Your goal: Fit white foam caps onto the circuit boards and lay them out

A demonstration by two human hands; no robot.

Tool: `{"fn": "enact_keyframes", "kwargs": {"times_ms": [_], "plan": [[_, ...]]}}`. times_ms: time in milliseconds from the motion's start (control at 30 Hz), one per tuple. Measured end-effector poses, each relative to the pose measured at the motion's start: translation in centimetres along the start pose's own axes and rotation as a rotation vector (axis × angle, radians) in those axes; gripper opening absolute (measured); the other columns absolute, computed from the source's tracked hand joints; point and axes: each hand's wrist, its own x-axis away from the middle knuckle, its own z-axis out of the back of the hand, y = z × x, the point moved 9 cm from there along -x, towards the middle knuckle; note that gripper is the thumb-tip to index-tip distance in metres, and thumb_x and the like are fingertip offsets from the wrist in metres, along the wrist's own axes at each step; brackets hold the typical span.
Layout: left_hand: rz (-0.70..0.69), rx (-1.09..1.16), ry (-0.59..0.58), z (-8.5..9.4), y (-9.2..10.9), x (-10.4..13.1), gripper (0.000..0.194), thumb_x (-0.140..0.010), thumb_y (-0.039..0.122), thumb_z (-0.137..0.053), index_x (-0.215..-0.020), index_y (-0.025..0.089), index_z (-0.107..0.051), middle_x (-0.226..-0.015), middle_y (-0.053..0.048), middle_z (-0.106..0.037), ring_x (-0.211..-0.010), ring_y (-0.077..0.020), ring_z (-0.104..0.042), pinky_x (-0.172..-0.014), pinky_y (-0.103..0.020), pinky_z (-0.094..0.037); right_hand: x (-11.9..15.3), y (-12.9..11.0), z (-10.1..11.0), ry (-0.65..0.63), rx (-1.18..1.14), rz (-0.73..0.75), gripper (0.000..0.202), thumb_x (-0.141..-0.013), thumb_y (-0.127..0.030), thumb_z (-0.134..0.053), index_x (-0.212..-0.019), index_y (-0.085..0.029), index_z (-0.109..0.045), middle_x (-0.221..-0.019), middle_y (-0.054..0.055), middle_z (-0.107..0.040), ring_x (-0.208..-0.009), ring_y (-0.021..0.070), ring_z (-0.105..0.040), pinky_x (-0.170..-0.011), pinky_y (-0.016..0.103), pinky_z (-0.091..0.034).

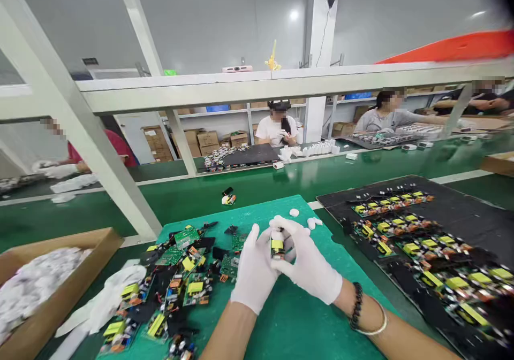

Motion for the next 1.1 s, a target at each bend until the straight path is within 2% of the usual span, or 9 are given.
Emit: {"fn": "enact_keyframes", "kwargs": {"times_ms": [133,233,333,533,733,867,967,1033,1100], "plan": [[-0.077,0.018,0.055,1.0,-0.3,-0.1,0.031,-0.082,0.038,-0.038,-0.093,0.019,-0.060,-0.075,-0.004,-0.066,-0.089,-0.0186,-0.059,-0.093,-0.032,-0.036,0.2,-0.6,-0.4,-0.005,0.066,0.087,0.072,-0.064,-0.009,-0.060,-0.127,-0.025,-0.029,-0.121,0.006,-0.044,-0.117,0.0230,-0.036,-0.098,0.042,-0.032],[-0.014,0.080,0.015,0.7,-1.3,-0.4,0.037,-0.081,0.042,-0.039,-0.096,0.016,-0.060,-0.074,-0.004,-0.065,-0.088,-0.0185,-0.060,-0.093,-0.030,-0.037,0.2,-1.2,-0.3,0.015,0.116,0.159,0.069,-0.063,-0.008,-0.059,-0.125,-0.025,-0.033,-0.120,0.007,-0.045,-0.117,0.0252,-0.036,-0.099,0.047,-0.030],[0.085,0.160,-0.042,0.1,-2.4,-0.6,0.041,-0.082,0.042,-0.037,-0.103,0.014,-0.057,-0.087,-0.007,-0.065,-0.097,-0.0193,-0.056,-0.096,-0.032,-0.034,0.2,-1.4,-0.3,0.009,0.130,0.161,0.068,-0.063,-0.009,-0.059,-0.125,-0.024,-0.034,-0.120,0.007,-0.045,-0.116,0.0255,-0.036,-0.098,0.048,-0.031],[0.056,0.135,0.012,0.2,-1.9,-0.7,0.042,-0.083,0.039,-0.038,-0.114,0.015,-0.051,-0.099,-0.007,-0.063,-0.106,-0.0170,-0.051,-0.096,-0.029,-0.035,0.2,-1.4,-0.8,-0.039,0.200,0.130,0.069,-0.067,-0.011,-0.055,-0.130,-0.024,-0.030,-0.126,0.005,-0.042,-0.120,0.0229,-0.032,-0.102,0.044,-0.027],[-0.040,0.042,0.104,1.3,-1.4,-0.5,0.027,-0.077,0.031,-0.053,-0.100,0.019,-0.056,-0.085,-0.004,-0.064,-0.086,-0.0155,-0.059,-0.077,-0.026,-0.045,0.3,-0.6,-1.6,-0.087,0.188,0.068,0.073,-0.068,-0.013,-0.052,-0.134,-0.025,-0.023,-0.138,0.003,-0.030,-0.128,0.0233,-0.020,-0.106,0.047,-0.018],[-0.007,0.019,0.088,1.7,-1.9,-0.8,0.023,-0.075,0.036,-0.053,-0.085,0.017,-0.058,-0.071,-0.003,-0.060,-0.063,-0.0129,-0.057,-0.057,-0.024,-0.044,0.2,-0.1,-1.4,-0.125,-0.072,-0.003,0.073,-0.068,-0.014,-0.052,-0.134,-0.027,-0.023,-0.141,0.000,-0.024,-0.129,0.0221,-0.019,-0.106,0.045,-0.019],[0.117,0.036,0.024,1.2,-2.9,-0.9,0.031,-0.076,0.046,-0.048,-0.078,0.016,-0.056,-0.060,0.000,-0.054,-0.048,-0.0094,-0.049,-0.045,-0.022,-0.036,-0.2,0.7,-0.3,-0.060,-0.356,-0.087,0.052,-0.075,-0.019,-0.049,-0.125,-0.030,-0.040,-0.137,-0.001,-0.032,-0.126,0.0205,-0.028,-0.103,0.041,-0.028],[0.179,0.016,-0.010,0.9,-3.5,-0.7,0.036,-0.076,0.051,-0.044,-0.073,0.016,-0.054,-0.055,0.002,-0.050,-0.043,-0.0090,-0.045,-0.041,-0.022,-0.032,-0.5,1.3,0.6,0.018,-0.445,-0.145,0.032,-0.077,-0.023,-0.051,-0.108,-0.029,-0.057,-0.135,-0.001,-0.037,-0.121,0.0212,-0.035,-0.100,0.038,-0.033],[0.170,-0.032,-0.019,0.9,-3.6,-0.6,0.039,-0.077,0.052,-0.042,-0.072,0.015,-0.054,-0.054,0.001,-0.049,-0.043,-0.0091,-0.043,-0.041,-0.022,-0.029,-0.6,1.8,0.9,0.057,-0.472,-0.195,0.019,-0.076,-0.025,-0.054,-0.090,-0.027,-0.067,-0.133,-0.002,-0.039,-0.116,0.0221,-0.041,-0.097,0.036,-0.036]]}}
